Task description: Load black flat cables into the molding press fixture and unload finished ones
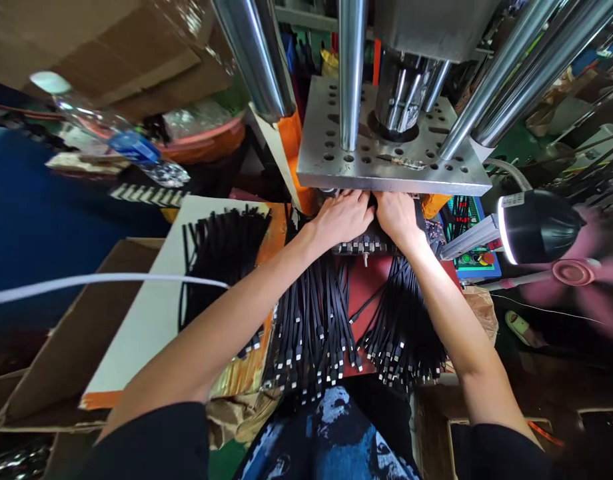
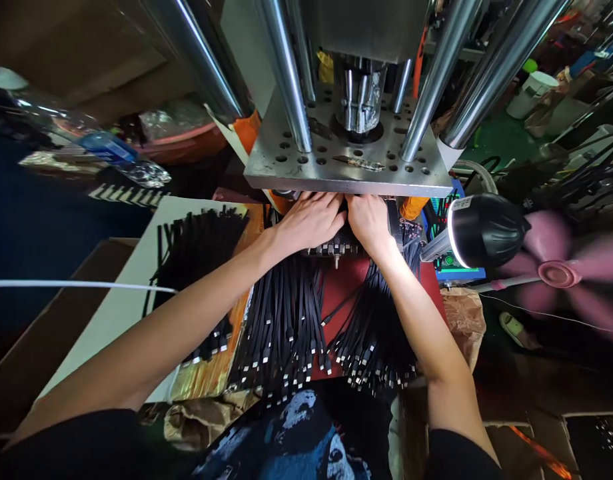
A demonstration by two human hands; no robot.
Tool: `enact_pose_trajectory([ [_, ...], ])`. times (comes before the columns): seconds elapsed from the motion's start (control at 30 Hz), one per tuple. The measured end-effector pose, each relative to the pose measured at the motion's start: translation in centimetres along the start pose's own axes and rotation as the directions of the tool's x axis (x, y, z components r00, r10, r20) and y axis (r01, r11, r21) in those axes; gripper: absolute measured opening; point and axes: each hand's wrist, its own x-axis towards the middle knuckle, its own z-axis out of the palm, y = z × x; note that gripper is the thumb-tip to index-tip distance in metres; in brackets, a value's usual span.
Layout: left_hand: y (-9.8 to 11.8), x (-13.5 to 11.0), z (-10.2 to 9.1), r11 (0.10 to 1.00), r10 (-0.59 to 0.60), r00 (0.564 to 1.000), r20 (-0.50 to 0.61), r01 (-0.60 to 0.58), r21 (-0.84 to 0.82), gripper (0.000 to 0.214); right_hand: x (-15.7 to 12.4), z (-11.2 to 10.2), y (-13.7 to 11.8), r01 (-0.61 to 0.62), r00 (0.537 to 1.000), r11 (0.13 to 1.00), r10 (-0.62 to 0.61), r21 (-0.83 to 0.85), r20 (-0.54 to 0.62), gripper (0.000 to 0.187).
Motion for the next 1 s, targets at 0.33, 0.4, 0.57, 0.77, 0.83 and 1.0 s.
enact_pose_trajectory([
  [0.33, 3.2, -8.5, -1.6, 0.989, -0.14, 0.962, -0.234, 0.127, -0.071, 0.031, -10.1, -1.0, 0.5, 0.138, 0.97, 0.976, -0.098, 0.17, -0.222, 0.039],
  [0.4, 4.9, -13.4, -1.4, 0.941, -0.337, 0.937, -0.092, 0.336, -0.032, 0.037, -15.0, -0.7, 0.0, 0.214, 0.976, 0.963, -0.203, 0.166, -0.082, 0.028],
  [0.57, 5.7, -18.1, 1.2, 0.842, -0.501, 0.807, 0.311, 0.538, -0.039, 0.03, -18.4, 1.5, -2.0, 0.427, 0.864, 0.903, -0.393, -0.044, 0.316, 0.018],
  [0.77, 3.4, -17.8, 0.5, 0.786, -0.47, 0.818, 0.331, 0.559, -0.264, 0.036, -17.5, 0.7, -1.2, 0.613, 0.765, 0.79, -0.588, -0.019, 0.262, 0.015],
  [0.83, 3.4, -18.5, -0.1, 0.639, -0.414, 0.815, 0.404, 0.577, -0.509, 0.04, -19.1, -0.3, -0.8, 0.623, 0.78, 0.781, -0.625, 0.038, 0.042, 0.018],
  [1.0, 7.5, -19.7, 0.6, -0.086, -0.109, 0.771, 0.627, 0.622, -0.779, 0.051, -24.0, -2.0, -2.6, 0.631, 0.747, 0.703, -0.436, 0.328, -0.503, 0.022],
])
